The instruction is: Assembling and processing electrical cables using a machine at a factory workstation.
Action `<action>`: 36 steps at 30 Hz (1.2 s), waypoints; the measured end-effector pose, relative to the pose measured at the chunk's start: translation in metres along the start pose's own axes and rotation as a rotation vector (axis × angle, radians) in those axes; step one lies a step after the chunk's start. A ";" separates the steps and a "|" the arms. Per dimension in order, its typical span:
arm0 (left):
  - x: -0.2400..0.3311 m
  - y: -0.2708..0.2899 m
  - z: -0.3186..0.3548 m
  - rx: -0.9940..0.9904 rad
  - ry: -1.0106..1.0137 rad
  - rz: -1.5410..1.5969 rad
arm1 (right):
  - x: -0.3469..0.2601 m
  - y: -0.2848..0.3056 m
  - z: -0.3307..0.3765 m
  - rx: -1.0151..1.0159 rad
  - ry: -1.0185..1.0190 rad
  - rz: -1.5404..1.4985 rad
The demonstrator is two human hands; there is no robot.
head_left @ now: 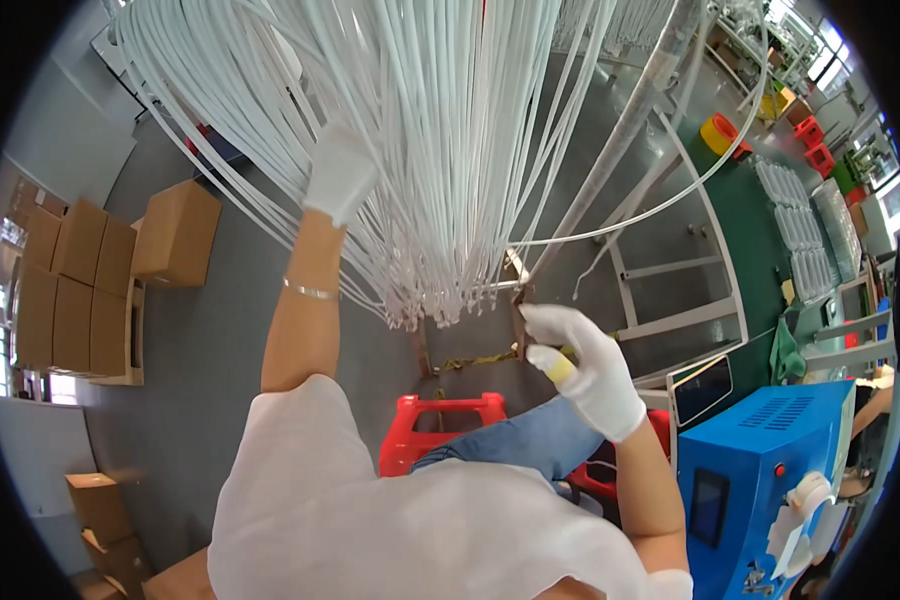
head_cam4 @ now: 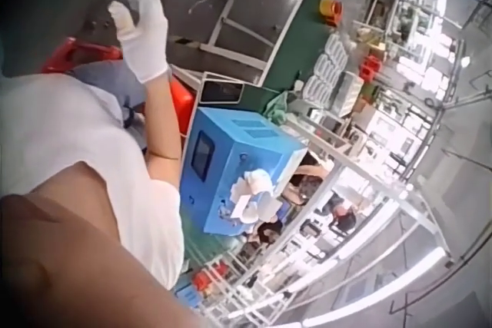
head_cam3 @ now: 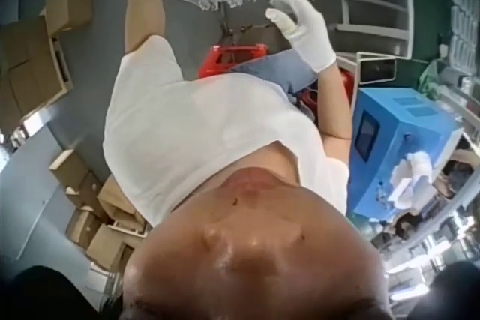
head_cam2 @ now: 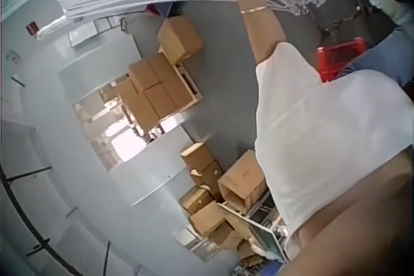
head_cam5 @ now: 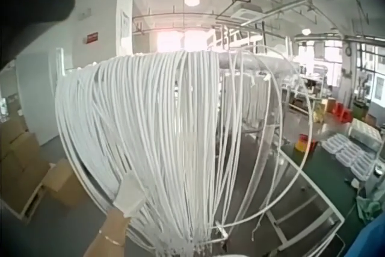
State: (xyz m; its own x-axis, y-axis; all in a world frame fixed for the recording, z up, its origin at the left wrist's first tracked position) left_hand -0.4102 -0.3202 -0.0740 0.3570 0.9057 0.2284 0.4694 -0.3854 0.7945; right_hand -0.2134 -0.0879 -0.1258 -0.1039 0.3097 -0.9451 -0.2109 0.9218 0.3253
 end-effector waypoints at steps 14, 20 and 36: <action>0.029 -0.025 0.161 -0.175 0.573 1.032 | 0.083 -0.102 -0.037 0.200 0.024 0.228; -0.070 -0.002 0.153 0.168 0.468 0.696 | 0.134 0.008 -0.016 0.517 -0.114 -0.207; -0.073 -0.053 0.205 -0.007 0.731 0.775 | 0.135 0.039 0.017 0.785 -0.030 0.033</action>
State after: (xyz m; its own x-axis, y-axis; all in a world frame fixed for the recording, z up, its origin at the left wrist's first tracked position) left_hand -0.2962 -0.4023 -0.2482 -0.0162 0.3011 0.9535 0.3161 -0.9031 0.2905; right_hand -0.2195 -0.0060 -0.2417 -0.0700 0.3353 -0.9395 0.5411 0.8040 0.2466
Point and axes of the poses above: each hand's wrist, its own z-axis away from the middle knuckle, its own y-axis out of the back of the hand, x = y × z, the point moved 10 cm from there along -z, towards the middle knuckle, and after that the axes turned 4 degrees about y, right-handed, at the moved point
